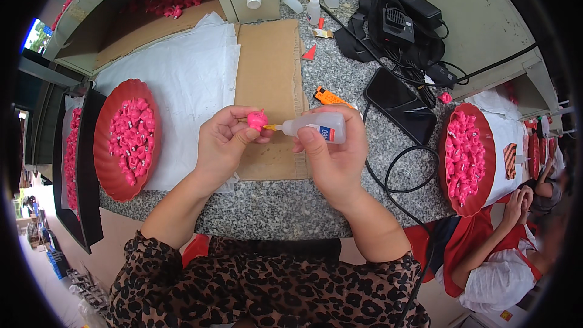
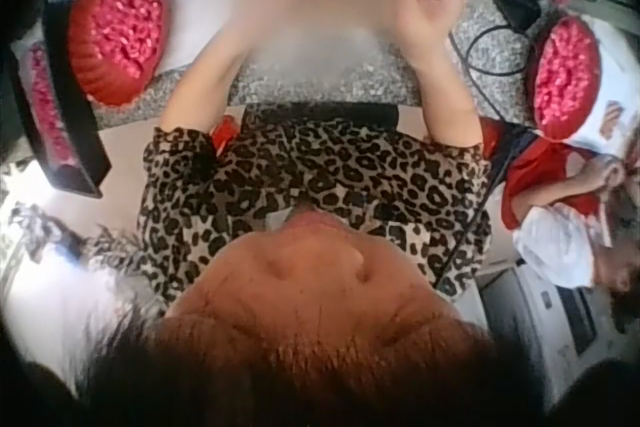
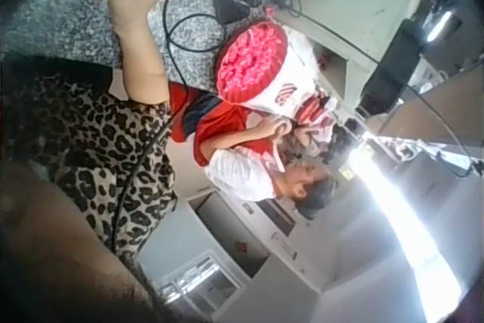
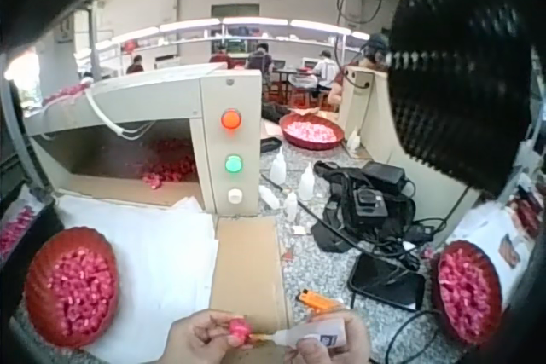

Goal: The person applies glue from a small bottle to pink plastic components and presses them together by hand. They repeatedly pick up a component, apply adhesive, and assemble it, placing finished units into a red tray on the table.

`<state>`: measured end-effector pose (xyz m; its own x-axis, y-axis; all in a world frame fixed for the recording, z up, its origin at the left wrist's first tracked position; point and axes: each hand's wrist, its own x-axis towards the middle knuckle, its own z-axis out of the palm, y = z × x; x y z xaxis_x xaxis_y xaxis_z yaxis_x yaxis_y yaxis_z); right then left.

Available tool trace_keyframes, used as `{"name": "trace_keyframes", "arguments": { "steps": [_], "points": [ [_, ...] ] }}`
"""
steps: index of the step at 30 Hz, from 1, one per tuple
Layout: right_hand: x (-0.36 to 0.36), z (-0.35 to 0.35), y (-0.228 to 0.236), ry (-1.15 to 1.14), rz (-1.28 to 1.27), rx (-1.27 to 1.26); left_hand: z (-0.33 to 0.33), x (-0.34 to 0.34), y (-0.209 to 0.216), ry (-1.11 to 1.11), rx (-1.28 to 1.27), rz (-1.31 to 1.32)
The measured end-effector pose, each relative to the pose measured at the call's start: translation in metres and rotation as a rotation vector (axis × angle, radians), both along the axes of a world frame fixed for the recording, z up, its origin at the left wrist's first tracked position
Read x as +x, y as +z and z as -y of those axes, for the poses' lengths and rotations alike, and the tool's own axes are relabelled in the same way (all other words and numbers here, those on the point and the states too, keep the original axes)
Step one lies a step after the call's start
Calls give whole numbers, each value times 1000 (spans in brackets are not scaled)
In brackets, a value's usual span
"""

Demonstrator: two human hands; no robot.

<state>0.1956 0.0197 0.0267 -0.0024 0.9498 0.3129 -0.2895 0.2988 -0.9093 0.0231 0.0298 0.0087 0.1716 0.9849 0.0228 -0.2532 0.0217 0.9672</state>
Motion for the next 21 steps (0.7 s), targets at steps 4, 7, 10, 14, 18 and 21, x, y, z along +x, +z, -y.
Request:
{"name": "trace_keyframes", "arguments": {
  "steps": [4, 7, 10, 14, 18, 21],
  "points": [
    [0, 3, 0, -49, 109, 80, 0, 1, 1, 14, 6, -27],
    [4, -2, 2, -183, 564, 538, 0, 2, 0, 50, 0, -11],
    [1, 4, -6, -195, 455, 430, -2, 1, -4, 6, -43, 41],
    [-2, 1, 1, -102, -69, -31, -4, -1, -5, -35, -146, 189],
    [-3, -3, 3, -77, -198, -188, -5, -2, -5, -72, -179, 257],
    [-4, -3, 3, -74, -193, -197, -6, -3, -6, -80, -186, 265]
  ]
}}
